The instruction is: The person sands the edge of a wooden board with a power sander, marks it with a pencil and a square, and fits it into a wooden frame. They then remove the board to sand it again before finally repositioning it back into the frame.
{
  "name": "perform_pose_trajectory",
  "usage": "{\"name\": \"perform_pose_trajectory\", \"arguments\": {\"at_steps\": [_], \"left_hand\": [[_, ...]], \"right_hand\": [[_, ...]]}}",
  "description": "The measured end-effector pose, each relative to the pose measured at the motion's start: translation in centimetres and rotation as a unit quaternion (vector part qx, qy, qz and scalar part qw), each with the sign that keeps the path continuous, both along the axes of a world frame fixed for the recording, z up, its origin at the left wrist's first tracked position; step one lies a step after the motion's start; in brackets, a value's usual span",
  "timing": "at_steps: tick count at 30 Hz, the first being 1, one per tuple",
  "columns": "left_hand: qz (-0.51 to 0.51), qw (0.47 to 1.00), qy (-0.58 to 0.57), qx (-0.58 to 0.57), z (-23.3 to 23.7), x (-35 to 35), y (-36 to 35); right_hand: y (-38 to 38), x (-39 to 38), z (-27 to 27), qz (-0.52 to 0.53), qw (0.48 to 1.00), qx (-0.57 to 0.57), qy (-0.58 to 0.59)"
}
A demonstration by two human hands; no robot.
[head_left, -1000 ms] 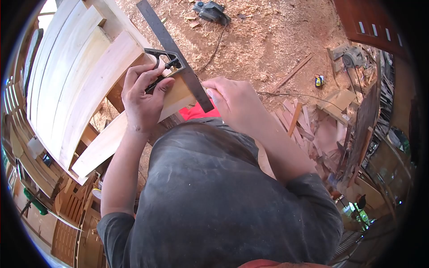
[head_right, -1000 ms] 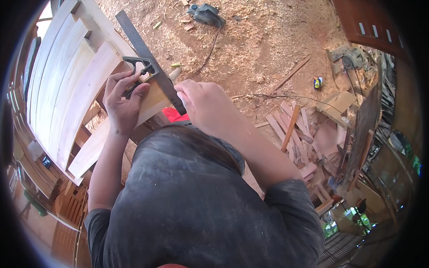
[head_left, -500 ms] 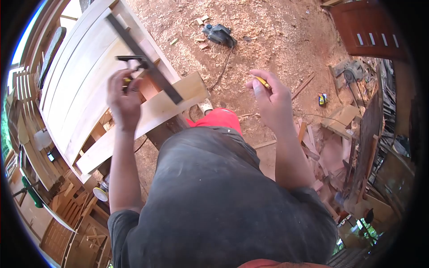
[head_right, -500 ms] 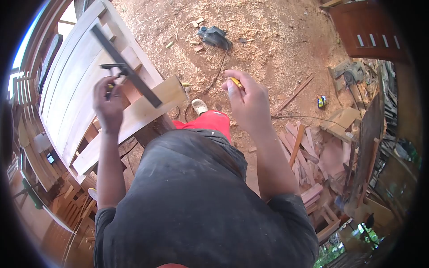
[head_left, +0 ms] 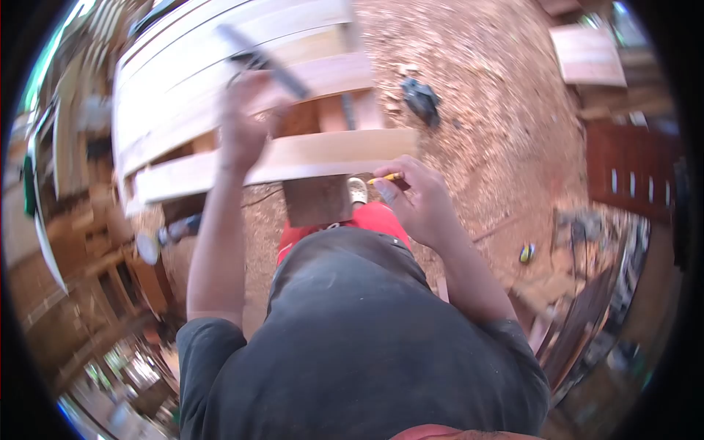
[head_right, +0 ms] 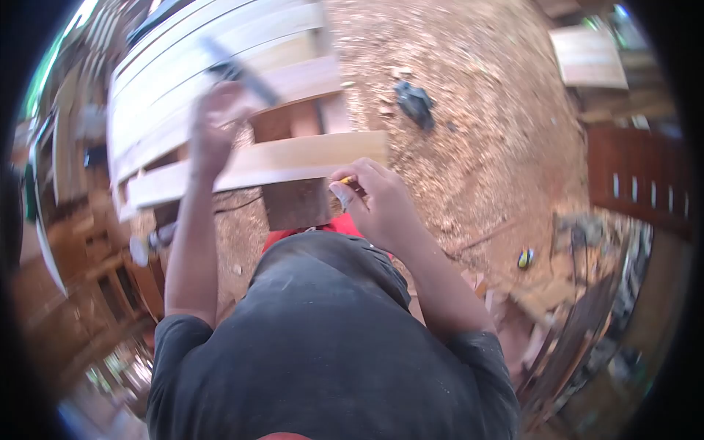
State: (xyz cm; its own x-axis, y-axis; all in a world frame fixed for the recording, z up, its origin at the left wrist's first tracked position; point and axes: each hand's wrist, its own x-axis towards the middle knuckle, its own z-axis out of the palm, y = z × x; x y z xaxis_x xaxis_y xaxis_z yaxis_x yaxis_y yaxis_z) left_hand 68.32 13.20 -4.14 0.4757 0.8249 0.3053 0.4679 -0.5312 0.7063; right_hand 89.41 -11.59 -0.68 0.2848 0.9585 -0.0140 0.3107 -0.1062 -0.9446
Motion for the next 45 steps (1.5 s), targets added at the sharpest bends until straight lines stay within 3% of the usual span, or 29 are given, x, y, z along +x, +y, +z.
{"name": "perform_pose_trajectory", "arguments": {"at_steps": [2, 3, 4, 5, 6, 10, 14, 17, 19, 21, 23, 25, 29, 30, 32, 35, 37, 39, 41, 43, 45], "left_hand": [[-0.16, 0.952, 0.002, -0.261, 3.5, -1.0, -5.7], [-0.191, 0.939, -0.025, -0.284, 4.4, -1.9, -8.6], [-0.189, 0.884, -0.059, -0.423, 4.8, -2.6, -10.6], [-0.225, 0.92, -0.057, -0.315, 4.6, -3.8, -11.6], [-0.191, 0.943, -0.05, -0.267, 5.0, -5.2, -12.5], [-0.083, 0.958, -0.05, -0.269, 4.7, -13.5, -12.8], [0.087, 0.919, -0.086, -0.375, 3.9, -23.4, -13.6], [0.209, 0.904, -0.125, -0.353, 2.2, -30.5, -15.1], [0.236, 0.881, -0.102, -0.397, 0.7, -34.8, -16.2], [0.244, 0.865, -0.083, -0.431, -1.5, -37.9, -17.0], [0.241, 0.854, -0.079, -0.454, -4.7, -40.4, -17.8], [0.233, 0.835, -0.084, -0.491, -5.7, -40.9, -17.6], [0.211, 0.837, -0.073, -0.499, -5.8, -38.8, -16.4], [0.204, 0.823, -0.105, -0.52, -5.1, -37.8, -15.9], [0.125, 0.834, -0.124, -0.523, -5.6, -35.7, -15.2], [-0.017, 0.864, -0.121, -0.488, -5.6, -30.9, -13.6], [-0.116, 0.877, -0.081, -0.46, -1.4, -25.1, -12.7], [-0.19, 0.839, -0.059, -0.506, 1.3, -19.8, -12.3], [-0.293, 0.785, -0.053, -0.543, 1.9, -15.2, -12.0], [-0.421, 0.703, -0.064, -0.569, 1.5, -10.8, -12.1], [-0.464, 0.625, -0.098, -0.62, 3.5, -5.6, -15.3]], "right_hand": [[2.1, -2.5, 0.2, 0.045, 0.999, -0.001, 0.019], [3.2, -3.7, 0.0, 0.073, 0.997, 0.015, 0.008], [4.2, -4.8, -0.3, 0.098, 0.995, 0.033, -0.002], [5.4, -6.3, -0.4, 0.119, 0.992, 0.05, -0.013], [6.6, -8.0, 0.6, 0.142, 0.988, 0.052, -0.005], [10.2, -15.7, 0.3, 0.232, 0.972, -0.016, 0.028], [15.5, -23.6, 1.7, 0.423, 0.892, -0.122, -0.102], [18.5, -30.1, -4.6, 0.465, 0.85, -0.023, -0.247], [20.4, -35.1, -6.9, 0.49, 0.807, -0.009, -0.33], [21.9, -39.9, -10.2, 0.474, 0.817, 0.027, -0.328], [24.3, -43.3, -11.9, 0.52, 0.802, -0.014, -0.294], [24.8, -45.1, -14.1, 0.498, 0.82, -0.118, -0.257], [21.9, -43.0, -11.5, 0.428, 0.853, -0.242, -0.172], [20.2, -41.9, -10.5, 0.377, 0.886, -0.235, -0.133], [17.8, -39.0, -7.8, 0.302, 0.917, -0.251, -0.068], [15.8, -33.9, -4.7, 0.178, 0.965, -0.187, -0.037], [14.2, -30.2, -1.7, 0.08, 0.985, -0.153, 0.029], [12.3, -26.2, 1.0, -0.015, 0.99, -0.127, 0.066], [10.0, -21.8, 0.7, -0.059, 0.977, 0.045, 0.201], [6.3, -15.2, 3.3, 0.002, 0.939, 0.077, 0.335], [2.0, -9.6, 2.4, 0.007, 0.858, 0.089, 0.506]]}}
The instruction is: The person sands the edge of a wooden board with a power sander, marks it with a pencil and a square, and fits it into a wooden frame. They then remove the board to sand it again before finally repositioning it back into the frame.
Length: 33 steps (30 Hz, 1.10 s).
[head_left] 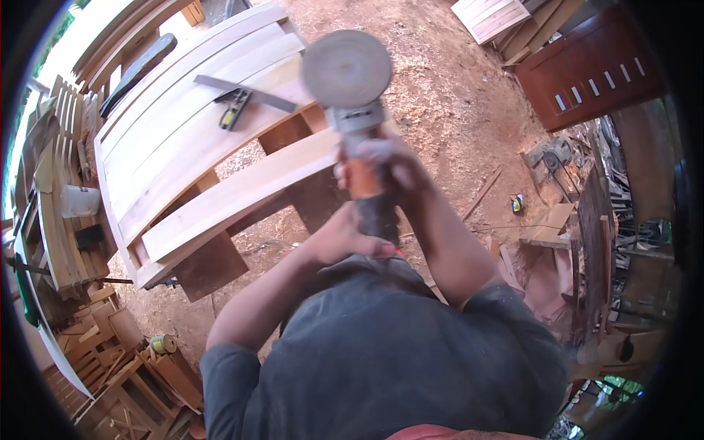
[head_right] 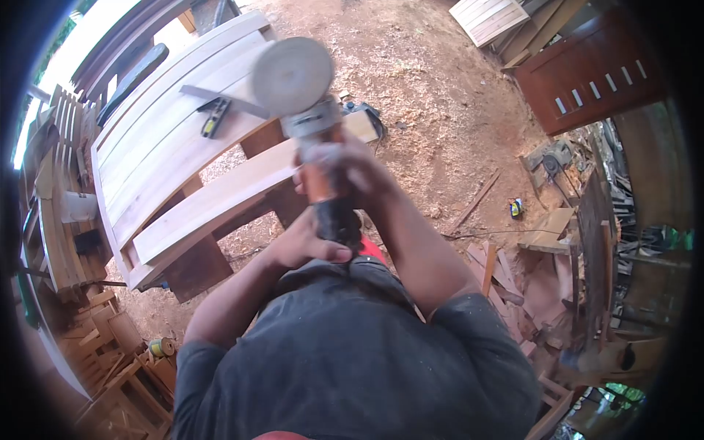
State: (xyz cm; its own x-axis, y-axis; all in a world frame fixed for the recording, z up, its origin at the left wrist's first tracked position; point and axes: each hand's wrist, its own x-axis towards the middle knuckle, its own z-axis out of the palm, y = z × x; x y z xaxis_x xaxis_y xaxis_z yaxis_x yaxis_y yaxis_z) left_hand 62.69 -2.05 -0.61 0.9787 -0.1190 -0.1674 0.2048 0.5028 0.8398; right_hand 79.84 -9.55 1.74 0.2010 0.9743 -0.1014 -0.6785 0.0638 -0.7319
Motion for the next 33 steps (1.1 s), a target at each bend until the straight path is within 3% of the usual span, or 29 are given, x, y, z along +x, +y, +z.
{"name": "perform_pose_trajectory", "arguments": {"at_steps": [1, 2, 4, 7, 8, 11, 14, 17, 21, 23, 25, 27, 28, 29, 33], "left_hand": [[-0.019, 0.998, -0.015, -0.053, -0.3, 2.7, -2.0], [-0.026, 0.991, 0.056, -0.12, 0.7, 4.8, -3.9], [-0.053, 0.99, 0.121, -0.047, -0.6, 8.5, -6.5], [-0.118, 0.97, 0.111, 0.183, -2.1, 12.4, -8.8], [-0.109, 0.965, 0.113, 0.212, -2.3, 13.4, -9.8], [-0.07, 0.946, 0.104, 0.299, -3.4, 16.1, -12.3], [-0.094, 0.926, 0.117, 0.347, -3.9, 17.7, -12.4], [-0.135, 0.899, 0.169, 0.381, -4.4, 19.3, -12.0], [-0.191, 0.861, 0.107, 0.459, -3.1, 19.2, -9.2], [-0.123, 0.865, 0.077, 0.48, -2.3, 18.3, -5.8], [0.084, 0.813, 0.039, 0.575, -3.1, 15.9, -2.0], [0.203, 0.744, 0.03, 0.635, -3.4, 14.7, 2.9], [0.221, 0.674, 0.039, 0.704, -4.0, 14.1, 5.4], [0.246, 0.659, 0.032, 0.709, -4.9, 13.5, 7.6], [0.204, 0.665, 0.05, 0.716, -6.2, 12.2, 11.0]], "right_hand": [[-2.2, 2.1, -1.3, -0.05, 0.998, -0.012, 0.037], [-4.3, 4.0, -2.7, -0.1, 0.992, -0.024, 0.076], [-8.0, 7.6, -4.1, -0.171, 0.982, -0.049, 0.058], [-13.0, 12.3, -5.8, -0.273, 0.952, -0.129, -0.055], [-13.9, 13.5, -5.8, -0.308, 0.936, -0.144, -0.088], [-15.8, 16.1, -6.1, -0.339, 0.927, -0.156, -0.045], [-16.1, 17.6, -7.5, -0.369, 0.914, -0.166, -0.028], [-15.2, 18.2, -7.9, -0.416, 0.87, -0.246, -0.101], [-16.4, 21.3, -9.5, -0.287, 0.911, -0.263, -0.133], [-17.0, 22.1, -9.9, -0.198, 0.918, -0.301, -0.163], [-17.1, 21.5, -11.6, -0.166, 0.923, -0.302, -0.171], [-16.6, 20.7, -11.2, -0.114, 0.92, -0.33, -0.176], [-16.3, 20.5, -11.8, -0.108, 0.925, -0.318, -0.178], [-16.1, 20.1, -13.2, -0.099, 0.93, -0.307, -0.178], [-14.6, 19.4, -13.9, -0.061, 0.936, -0.296, -0.182]]}}
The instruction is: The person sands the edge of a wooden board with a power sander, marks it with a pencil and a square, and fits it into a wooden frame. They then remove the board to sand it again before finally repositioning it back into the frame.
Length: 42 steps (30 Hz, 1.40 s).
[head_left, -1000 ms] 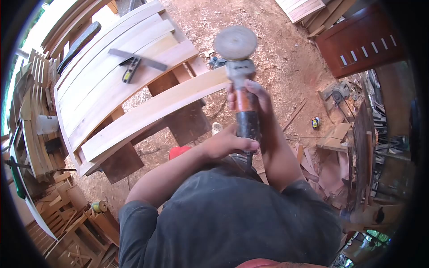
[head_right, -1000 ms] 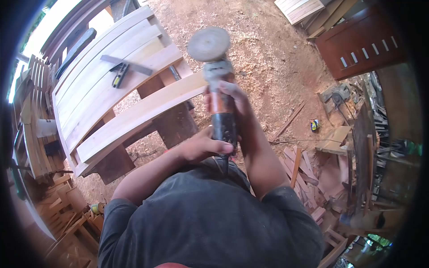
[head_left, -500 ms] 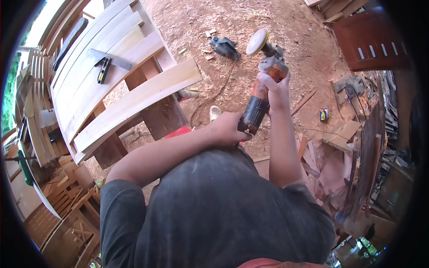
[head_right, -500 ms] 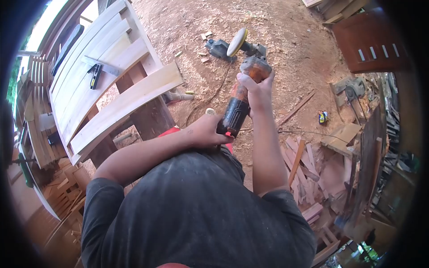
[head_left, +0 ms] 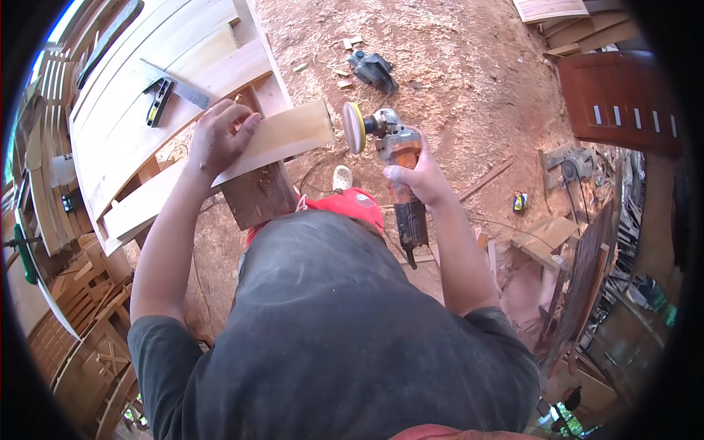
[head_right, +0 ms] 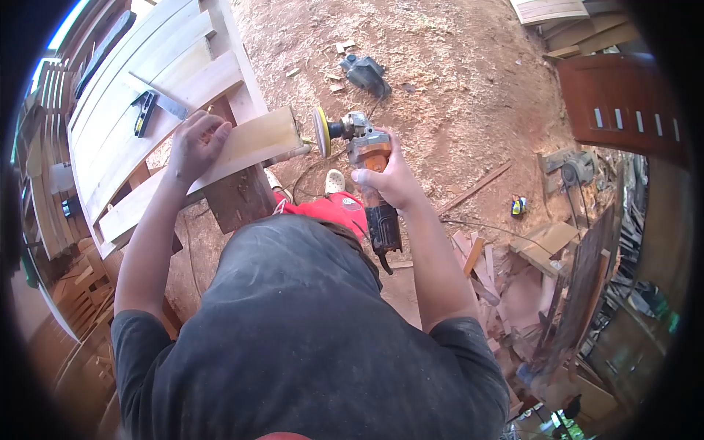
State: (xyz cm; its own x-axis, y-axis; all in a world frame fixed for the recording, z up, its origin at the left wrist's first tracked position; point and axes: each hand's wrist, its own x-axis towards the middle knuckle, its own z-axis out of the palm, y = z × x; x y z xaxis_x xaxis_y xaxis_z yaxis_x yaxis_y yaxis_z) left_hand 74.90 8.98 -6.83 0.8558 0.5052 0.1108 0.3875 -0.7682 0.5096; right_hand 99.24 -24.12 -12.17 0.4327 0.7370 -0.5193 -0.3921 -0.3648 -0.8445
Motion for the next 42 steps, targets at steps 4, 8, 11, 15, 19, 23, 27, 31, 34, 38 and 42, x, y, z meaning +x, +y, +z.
{"name": "perform_pose_trajectory", "arguments": {"at_steps": [4, 8, 11, 15, 19, 23, 27, 31, 34, 38, 42], "left_hand": [[-0.022, 0.998, 0.055, -0.034, -0.5, 0.2, 0.6], [-0.029, 0.997, 0.061, -0.029, -0.3, 0.4, 0.6], [-0.039, 0.997, 0.052, -0.036, -0.4, 0.5, 0.7], [-0.038, 0.997, 0.061, -0.042, -0.1, 0.7, 0.6], [-0.032, 0.997, 0.062, -0.042, -0.2, 0.7, 0.5], [-0.031, 0.997, 0.063, -0.042, -0.1, 0.9, 0.5], [-0.036, 0.997, 0.058, -0.043, 0.0, 0.8, 0.5], [-0.033, 0.996, 0.061, -0.05, -0.1, 0.9, 0.5], [-0.033, 0.996, 0.063, -0.055, -0.1, 0.9, 0.5], [-0.033, 0.996, 0.063, -0.054, -0.1, 0.9, 0.5], [-0.026, 0.995, 0.071, -0.058, -0.1, 0.8, 0.5]], "right_hand": [[1.4, 0.0, 0.2, 0.022, 1.0, 0.003, -0.016], [2.2, -0.2, 0.8, 0.027, 0.999, -0.027, 0.008], [2.3, -0.3, 0.9, 0.035, 0.999, -0.03, 0.001], [2.5, -0.2, 1.4, 0.06, 0.997, -0.032, -0.023], [2.6, -0.5, 1.5, 0.056, 0.998, -0.028, -0.009], [2.7, -0.5, 1.7, 0.059, 0.998, -0.03, -0.016], [2.7, -0.7, 1.7, 0.06, 0.997, -0.032, -0.02], [2.7, -0.6, 1.7, 0.062, 0.997, -0.043, -0.032], [3.0, -0.6, 2.1, 0.059, 0.997, -0.045, -0.027], [3.2, -0.5, 2.2, 0.061, 0.997, -0.047, -0.026], [3.6, -0.4, 2.4, 0.06, 0.997, -0.05, -0.023]]}}
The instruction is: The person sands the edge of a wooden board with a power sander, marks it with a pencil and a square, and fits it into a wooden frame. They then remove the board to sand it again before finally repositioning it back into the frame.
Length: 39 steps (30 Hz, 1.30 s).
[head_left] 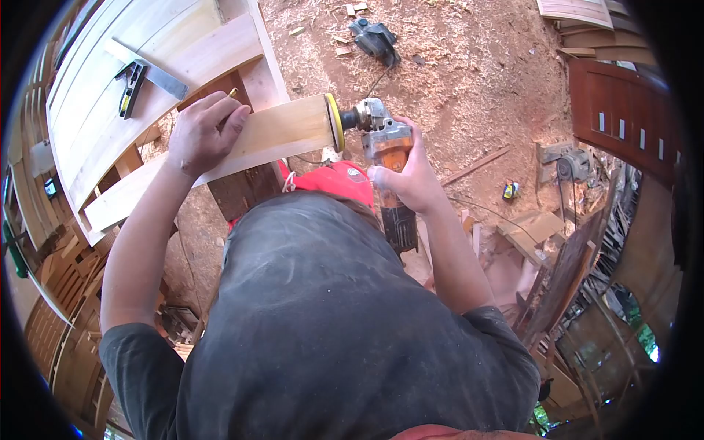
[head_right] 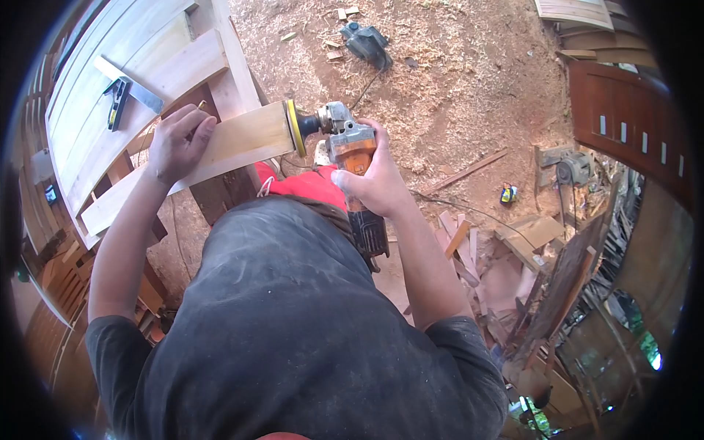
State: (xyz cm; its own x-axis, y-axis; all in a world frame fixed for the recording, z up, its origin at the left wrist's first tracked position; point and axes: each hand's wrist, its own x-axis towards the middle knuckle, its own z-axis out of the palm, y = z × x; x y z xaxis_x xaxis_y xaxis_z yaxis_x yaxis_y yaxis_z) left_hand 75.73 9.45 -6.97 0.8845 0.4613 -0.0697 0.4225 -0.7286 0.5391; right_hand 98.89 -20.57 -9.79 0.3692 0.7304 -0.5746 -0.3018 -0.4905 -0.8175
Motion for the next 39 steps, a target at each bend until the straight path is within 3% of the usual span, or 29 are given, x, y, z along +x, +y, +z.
{"name": "perform_pose_trajectory", "arguments": {"at_steps": [39], "left_hand": [[-0.037, 0.998, -0.017, 0.045, 0.1, 0.0, -0.1]], "right_hand": [[1.6, 0.5, 1.0, 0.002, 1.0, -0.006, -0.023]]}}
